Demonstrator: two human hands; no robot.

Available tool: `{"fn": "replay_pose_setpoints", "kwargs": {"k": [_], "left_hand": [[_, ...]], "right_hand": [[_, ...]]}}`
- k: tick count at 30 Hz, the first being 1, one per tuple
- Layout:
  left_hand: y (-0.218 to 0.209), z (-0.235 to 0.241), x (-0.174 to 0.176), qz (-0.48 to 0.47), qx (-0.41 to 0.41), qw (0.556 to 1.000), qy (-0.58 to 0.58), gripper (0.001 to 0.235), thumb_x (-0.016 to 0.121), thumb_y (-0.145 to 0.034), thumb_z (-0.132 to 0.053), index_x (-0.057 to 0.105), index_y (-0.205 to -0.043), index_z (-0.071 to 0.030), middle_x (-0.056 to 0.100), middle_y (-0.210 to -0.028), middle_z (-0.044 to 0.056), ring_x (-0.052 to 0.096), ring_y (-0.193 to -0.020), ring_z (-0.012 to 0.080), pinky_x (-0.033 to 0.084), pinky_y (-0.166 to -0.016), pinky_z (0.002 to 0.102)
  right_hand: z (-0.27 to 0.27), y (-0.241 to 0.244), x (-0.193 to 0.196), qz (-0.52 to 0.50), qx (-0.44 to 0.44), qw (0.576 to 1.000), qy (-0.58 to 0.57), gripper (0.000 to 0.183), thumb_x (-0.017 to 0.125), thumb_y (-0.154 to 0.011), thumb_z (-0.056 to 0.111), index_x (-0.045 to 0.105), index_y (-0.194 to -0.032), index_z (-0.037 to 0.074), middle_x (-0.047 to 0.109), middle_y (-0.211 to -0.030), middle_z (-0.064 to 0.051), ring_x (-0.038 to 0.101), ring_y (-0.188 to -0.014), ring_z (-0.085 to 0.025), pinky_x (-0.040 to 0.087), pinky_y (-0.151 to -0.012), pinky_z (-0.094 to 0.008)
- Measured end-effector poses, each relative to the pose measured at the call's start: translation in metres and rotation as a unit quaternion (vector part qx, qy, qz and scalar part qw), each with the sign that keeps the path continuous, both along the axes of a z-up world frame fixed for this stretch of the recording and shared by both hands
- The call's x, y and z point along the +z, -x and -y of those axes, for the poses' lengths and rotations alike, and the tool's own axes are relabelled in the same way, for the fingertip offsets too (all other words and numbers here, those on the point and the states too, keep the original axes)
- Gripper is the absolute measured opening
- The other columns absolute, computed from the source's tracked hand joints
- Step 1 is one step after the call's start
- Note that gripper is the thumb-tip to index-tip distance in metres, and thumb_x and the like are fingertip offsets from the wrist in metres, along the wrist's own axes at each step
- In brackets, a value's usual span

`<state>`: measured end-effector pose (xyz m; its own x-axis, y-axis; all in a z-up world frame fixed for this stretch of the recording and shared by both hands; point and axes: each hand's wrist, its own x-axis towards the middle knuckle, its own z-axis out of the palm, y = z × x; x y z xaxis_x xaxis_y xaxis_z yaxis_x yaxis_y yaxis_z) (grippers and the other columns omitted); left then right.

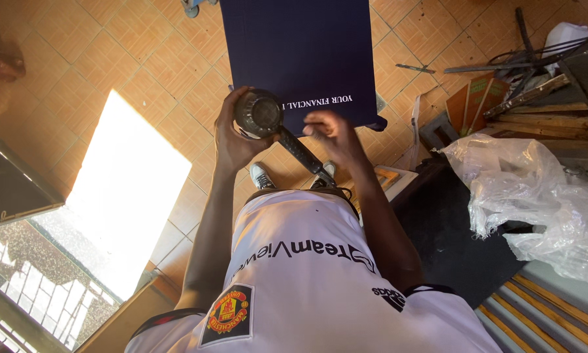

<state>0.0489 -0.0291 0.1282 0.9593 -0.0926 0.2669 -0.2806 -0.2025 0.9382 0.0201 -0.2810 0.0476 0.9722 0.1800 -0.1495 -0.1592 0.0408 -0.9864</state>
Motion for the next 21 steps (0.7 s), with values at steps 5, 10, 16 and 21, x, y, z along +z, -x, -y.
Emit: {"fn": "replay_pose_setpoints", "kwargs": {"k": [5, 10, 16, 21], "left_hand": [[0.002, 0.037, 0.006, 0.042, 0.018, 0.997, -0.061, 0.097, 0.102, -0.052, -0.023, 0.057, -0.136, -0.007, 0.066, -0.131, 0.018, 0.063, -0.125, 0.0393, 0.046, -0.111, 0.05], [0.002, 0.073, 0.003, 0.075, -0.006, 0.993, -0.086, 0.093, 0.098, -0.05, -0.017, 0.06, -0.134, -0.006, 0.066, -0.131, 0.018, 0.062, -0.125, 0.0408, 0.046, -0.11, 0.052], [0.0, 0.1, -0.024, 0.068, -0.098, 0.992, -0.049, 0.11, 0.103, -0.057, -0.028, 0.048, -0.151, -0.013, 0.053, -0.153, 0.013, 0.048, -0.143, 0.0389, 0.039, -0.119, 0.051], [0.0, 0.063, -0.09, -0.028, -0.006, 0.972, -0.233, 0.089, 0.092, -0.078, -0.025, 0.045, -0.149, 0.002, 0.047, -0.15, 0.031, 0.045, -0.138, 0.0535, 0.04, -0.109, 0.066]], "right_hand": [[-0.024, 0.004, 0.039, 0.009, 0.105, 0.986, 0.126, 0.05, 0.086, -0.087, 0.036, 0.065, -0.119, 0.004, 0.071, -0.1, -0.018, 0.072, -0.096, -0.034, 0.056, -0.083, -0.048], [-0.016, 0.006, 0.05, 0.024, 0.04, 0.961, 0.272, 0.041, 0.087, -0.084, 0.036, 0.068, -0.108, 0.008, 0.071, -0.084, -0.013, 0.073, -0.085, -0.034, 0.056, -0.074, -0.049], [0.01, 0.021, 0.083, -0.011, -0.079, 0.941, 0.329, 0.037, 0.083, -0.078, 0.027, 0.07, -0.104, 0.003, 0.073, -0.088, -0.021, 0.072, -0.09, -0.045, 0.053, -0.081, -0.062], [0.059, 0.032, 0.043, -0.064, -0.169, 0.924, 0.337, 0.016, 0.081, -0.085, 0.032, 0.075, -0.088, 0.017, 0.074, -0.07, -0.001, 0.076, -0.073, -0.025, 0.058, -0.075, -0.042]]}}
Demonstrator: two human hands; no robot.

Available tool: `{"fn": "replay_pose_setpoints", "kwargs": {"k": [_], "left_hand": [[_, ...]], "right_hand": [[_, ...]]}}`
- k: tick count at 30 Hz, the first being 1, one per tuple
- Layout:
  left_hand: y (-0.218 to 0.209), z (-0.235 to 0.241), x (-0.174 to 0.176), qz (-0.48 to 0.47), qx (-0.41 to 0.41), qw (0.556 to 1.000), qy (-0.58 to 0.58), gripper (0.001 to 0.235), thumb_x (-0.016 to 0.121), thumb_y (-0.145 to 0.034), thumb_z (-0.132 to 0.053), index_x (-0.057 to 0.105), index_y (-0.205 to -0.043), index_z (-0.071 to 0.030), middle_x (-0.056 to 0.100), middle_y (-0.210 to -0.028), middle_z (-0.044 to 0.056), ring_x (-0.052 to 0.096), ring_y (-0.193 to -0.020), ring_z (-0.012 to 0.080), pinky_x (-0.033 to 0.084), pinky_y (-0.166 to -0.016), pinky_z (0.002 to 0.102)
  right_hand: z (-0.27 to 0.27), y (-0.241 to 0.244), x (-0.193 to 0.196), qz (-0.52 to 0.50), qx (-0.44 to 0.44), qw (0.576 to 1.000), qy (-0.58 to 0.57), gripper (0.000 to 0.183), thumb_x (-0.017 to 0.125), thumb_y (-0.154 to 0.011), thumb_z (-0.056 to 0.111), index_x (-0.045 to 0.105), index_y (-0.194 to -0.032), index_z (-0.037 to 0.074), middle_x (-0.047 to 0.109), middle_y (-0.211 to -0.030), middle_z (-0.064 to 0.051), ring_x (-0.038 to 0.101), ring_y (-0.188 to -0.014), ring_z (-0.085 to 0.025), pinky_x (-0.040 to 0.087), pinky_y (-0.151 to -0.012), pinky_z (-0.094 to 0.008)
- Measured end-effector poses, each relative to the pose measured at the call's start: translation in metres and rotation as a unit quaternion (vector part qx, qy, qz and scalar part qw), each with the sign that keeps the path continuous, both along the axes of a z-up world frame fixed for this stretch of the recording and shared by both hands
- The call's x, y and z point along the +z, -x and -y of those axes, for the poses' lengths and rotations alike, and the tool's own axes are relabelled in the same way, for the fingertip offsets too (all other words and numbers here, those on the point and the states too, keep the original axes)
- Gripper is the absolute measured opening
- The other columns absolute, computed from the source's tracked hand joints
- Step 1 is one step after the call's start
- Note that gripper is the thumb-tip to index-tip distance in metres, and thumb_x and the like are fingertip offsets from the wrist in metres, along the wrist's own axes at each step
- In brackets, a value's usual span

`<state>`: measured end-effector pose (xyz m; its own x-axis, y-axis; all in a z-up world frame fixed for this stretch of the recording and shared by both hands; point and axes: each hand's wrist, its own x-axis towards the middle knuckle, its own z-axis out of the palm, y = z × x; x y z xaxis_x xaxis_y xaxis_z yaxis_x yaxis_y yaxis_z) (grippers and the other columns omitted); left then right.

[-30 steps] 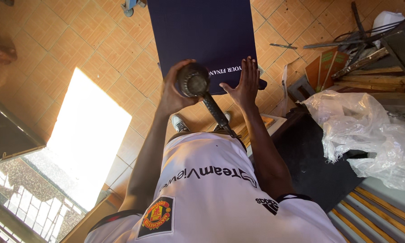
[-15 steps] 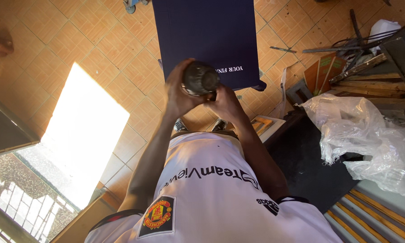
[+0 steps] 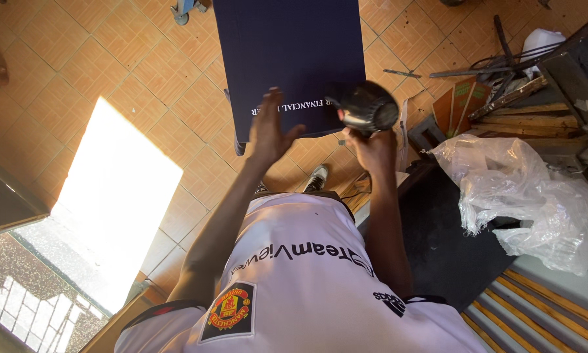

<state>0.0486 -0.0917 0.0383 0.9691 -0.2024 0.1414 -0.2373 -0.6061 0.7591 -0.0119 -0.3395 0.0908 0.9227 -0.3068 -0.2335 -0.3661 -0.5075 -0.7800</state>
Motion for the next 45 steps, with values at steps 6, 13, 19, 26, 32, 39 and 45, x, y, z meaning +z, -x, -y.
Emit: {"fn": "replay_pose_setpoints", "kwargs": {"k": [6, 13, 19, 26, 32, 39, 45], "left_hand": [[0.013, -0.065, -0.064, 0.0, 0.132, 0.982, -0.137, 0.1, 0.096, -0.069, -0.031, 0.043, -0.148, -0.001, 0.038, -0.156, 0.023, 0.043, -0.141, 0.0454, 0.039, -0.116, 0.053], [0.019, -0.063, -0.067, -0.029, 0.158, 0.986, -0.036, 0.098, 0.095, -0.071, -0.02, 0.039, -0.148, 0.003, 0.032, -0.159, 0.024, 0.046, -0.139, 0.0483, 0.046, -0.113, 0.055], [0.028, -0.069, -0.099, -0.117, 0.209, 0.97, 0.031, 0.115, 0.093, -0.076, -0.049, 0.027, -0.158, -0.005, 0.035, -0.158, 0.025, 0.047, -0.14, 0.0497, 0.044, -0.115, 0.057], [0.038, -0.073, -0.093, 0.025, 0.187, 0.982, -0.018, 0.077, 0.071, -0.101, -0.037, 0.033, -0.155, 0.003, 0.037, -0.154, 0.032, 0.042, -0.14, 0.0532, 0.041, -0.112, 0.059], [0.024, -0.042, -0.065, 0.016, 0.114, 0.962, -0.248, 0.091, 0.064, -0.094, -0.061, 0.038, -0.155, 0.001, 0.027, -0.163, 0.027, 0.026, -0.15, 0.0499, 0.031, -0.118, 0.063], [0.031, -0.017, -0.069, 0.091, -0.095, 0.959, -0.252, 0.081, 0.062, -0.095, -0.061, 0.052, -0.148, -0.001, 0.036, -0.164, 0.021, 0.031, -0.152, 0.0405, 0.021, -0.123, 0.057], [0.051, -0.031, -0.095, 0.164, -0.095, 0.981, -0.052, 0.028, 0.071, -0.092, -0.033, 0.076, -0.109, -0.012, 0.072, -0.123, 0.003, 0.066, -0.121, 0.0268, 0.047, -0.106, 0.042]], "right_hand": [[0.014, -0.002, 0.016, -0.024, -0.015, 1.0, 0.009, 0.009, 0.082, -0.086, 0.018, 0.075, -0.086, 0.011, 0.074, -0.072, -0.005, 0.075, -0.066, -0.017, 0.058, -0.068, -0.029], [-0.043, -0.012, 0.045, -0.052, 0.053, 0.997, -0.027, 0.015, 0.08, -0.084, 0.021, 0.073, -0.085, 0.008, 0.074, -0.07, -0.007, 0.077, -0.071, -0.023, 0.058, -0.075, -0.036], [-0.1, -0.035, 0.016, 0.095, 0.173, 0.979, -0.06, 0.023, 0.078, -0.076, 0.005, 0.074, -0.098, 0.0, 0.073, -0.078, -0.019, 0.075, -0.084, -0.043, 0.056, -0.076, -0.048], [-0.104, -0.029, 0.016, 0.076, 0.221, 0.971, -0.047, 0.016, 0.071, -0.074, 0.003, 0.071, -0.09, -0.001, 0.067, -0.07, -0.018, 0.071, -0.07, -0.035, 0.052, -0.067, -0.04], [-0.045, -0.016, 0.006, 0.0, 0.119, 0.993, -0.01, 0.036, 0.078, -0.08, 0.02, 0.07, -0.113, 0.007, 0.075, -0.086, -0.013, 0.074, -0.085, -0.038, 0.053, -0.085, -0.059], [0.015, -0.007, -0.007, 0.002, 0.027, 0.999, 0.045, 0.02, 0.083, -0.085, 0.038, 0.073, -0.087, 0.02, 0.073, -0.069, 0.004, 0.075, -0.075, -0.021, 0.055, -0.084, -0.04], [0.012, -0.011, -0.004, -0.03, -0.023, 0.998, 0.053, 0.016, 0.085, -0.081, 0.031, 0.074, -0.078, 0.02, 0.071, -0.064, 0.002, 0.075, -0.067, -0.022, 0.056, -0.076, -0.035]]}}
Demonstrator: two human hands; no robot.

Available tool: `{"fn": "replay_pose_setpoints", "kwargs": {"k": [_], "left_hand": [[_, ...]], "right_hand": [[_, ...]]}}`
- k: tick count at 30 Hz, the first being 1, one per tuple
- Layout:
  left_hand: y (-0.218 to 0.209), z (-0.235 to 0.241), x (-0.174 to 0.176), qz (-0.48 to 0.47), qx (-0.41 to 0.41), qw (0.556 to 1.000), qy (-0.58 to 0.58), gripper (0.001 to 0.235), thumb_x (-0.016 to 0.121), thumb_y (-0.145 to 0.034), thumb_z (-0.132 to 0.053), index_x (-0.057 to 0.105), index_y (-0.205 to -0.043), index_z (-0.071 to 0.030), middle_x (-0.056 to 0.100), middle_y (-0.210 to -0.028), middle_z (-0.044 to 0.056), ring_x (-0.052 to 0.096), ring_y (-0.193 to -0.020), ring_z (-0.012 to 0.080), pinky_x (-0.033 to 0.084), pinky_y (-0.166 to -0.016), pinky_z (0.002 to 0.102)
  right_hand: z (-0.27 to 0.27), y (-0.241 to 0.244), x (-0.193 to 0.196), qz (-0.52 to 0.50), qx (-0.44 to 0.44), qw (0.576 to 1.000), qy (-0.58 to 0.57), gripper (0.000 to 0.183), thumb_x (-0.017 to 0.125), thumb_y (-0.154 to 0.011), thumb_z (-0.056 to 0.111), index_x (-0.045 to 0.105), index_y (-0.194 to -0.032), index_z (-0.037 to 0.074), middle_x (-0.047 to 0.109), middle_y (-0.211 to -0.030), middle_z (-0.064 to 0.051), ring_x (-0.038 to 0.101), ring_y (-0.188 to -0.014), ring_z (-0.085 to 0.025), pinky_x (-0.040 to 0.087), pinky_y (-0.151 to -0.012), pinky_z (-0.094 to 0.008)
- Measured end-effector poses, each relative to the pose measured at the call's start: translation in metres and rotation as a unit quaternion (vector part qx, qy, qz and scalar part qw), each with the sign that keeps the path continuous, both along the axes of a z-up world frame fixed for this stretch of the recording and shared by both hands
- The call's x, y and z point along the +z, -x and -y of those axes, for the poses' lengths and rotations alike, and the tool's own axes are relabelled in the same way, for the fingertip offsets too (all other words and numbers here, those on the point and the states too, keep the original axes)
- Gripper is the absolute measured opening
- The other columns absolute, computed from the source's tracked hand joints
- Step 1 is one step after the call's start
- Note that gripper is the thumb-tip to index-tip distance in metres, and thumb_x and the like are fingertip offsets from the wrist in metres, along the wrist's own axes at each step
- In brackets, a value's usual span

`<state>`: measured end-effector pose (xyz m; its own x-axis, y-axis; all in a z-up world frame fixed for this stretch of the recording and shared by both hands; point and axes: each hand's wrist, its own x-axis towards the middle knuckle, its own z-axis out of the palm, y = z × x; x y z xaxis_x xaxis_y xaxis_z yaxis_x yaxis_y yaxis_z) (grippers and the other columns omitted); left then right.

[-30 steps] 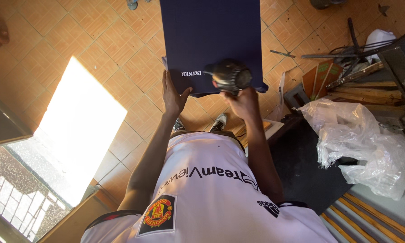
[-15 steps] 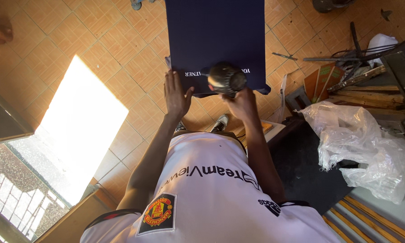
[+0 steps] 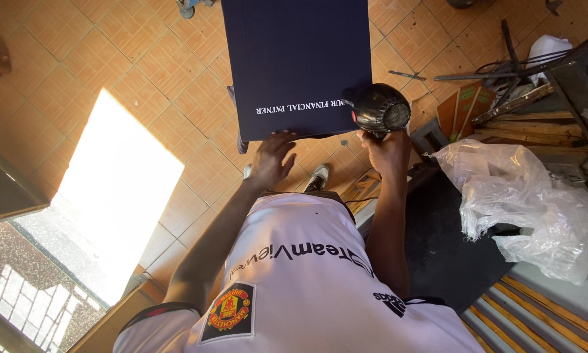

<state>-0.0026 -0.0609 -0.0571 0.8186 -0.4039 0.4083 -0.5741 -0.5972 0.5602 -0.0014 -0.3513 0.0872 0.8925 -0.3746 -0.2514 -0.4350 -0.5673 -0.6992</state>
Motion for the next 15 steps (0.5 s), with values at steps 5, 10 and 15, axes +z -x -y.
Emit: {"fn": "replay_pose_setpoints", "kwargs": {"k": [5, 10, 15], "left_hand": [[-0.007, -0.038, 0.006, 0.02, 0.13, 0.99, 0.043, 0.013, 0.072, -0.084, -0.017, 0.076, -0.096, -0.019, 0.073, -0.099, -0.001, 0.068, -0.093, 0.0249, 0.049, -0.08, 0.038], [-0.015, -0.052, 0.033, 0.02, 0.181, 0.981, 0.063, 0.015, 0.075, -0.08, -0.006, 0.074, -0.09, -0.016, 0.07, -0.091, 0.0, 0.068, -0.083, 0.0249, 0.051, -0.072, 0.037], [-0.014, -0.047, 0.028, 0.017, 0.197, 0.98, 0.029, 0.015, 0.079, -0.076, -0.006, 0.073, -0.088, -0.014, 0.065, -0.091, 0.003, 0.066, -0.087, 0.0284, 0.051, -0.072, 0.04]], "right_hand": [[-0.024, 0.001, 0.016, -0.017, 0.037, 0.999, -0.011, 0.032, 0.085, -0.08, 0.036, 0.068, -0.088, 0.01, 0.074, -0.07, -0.007, 0.076, -0.077, -0.034, 0.055, -0.078, -0.049], [-0.081, -0.009, 0.021, -0.002, 0.112, 0.992, -0.051, 0.047, 0.082, -0.078, 0.019, 0.066, -0.115, -0.004, 0.075, -0.102, -0.022, 0.069, -0.103, -0.049, 0.053, -0.089, -0.064], [-0.114, -0.022, 0.025, 0.045, 0.221, 0.971, -0.086, 0.022, 0.077, -0.074, 0.006, 0.073, -0.094, -0.003, 0.074, -0.085, -0.025, 0.067, -0.093, -0.057, 0.05, -0.073, -0.065]]}}
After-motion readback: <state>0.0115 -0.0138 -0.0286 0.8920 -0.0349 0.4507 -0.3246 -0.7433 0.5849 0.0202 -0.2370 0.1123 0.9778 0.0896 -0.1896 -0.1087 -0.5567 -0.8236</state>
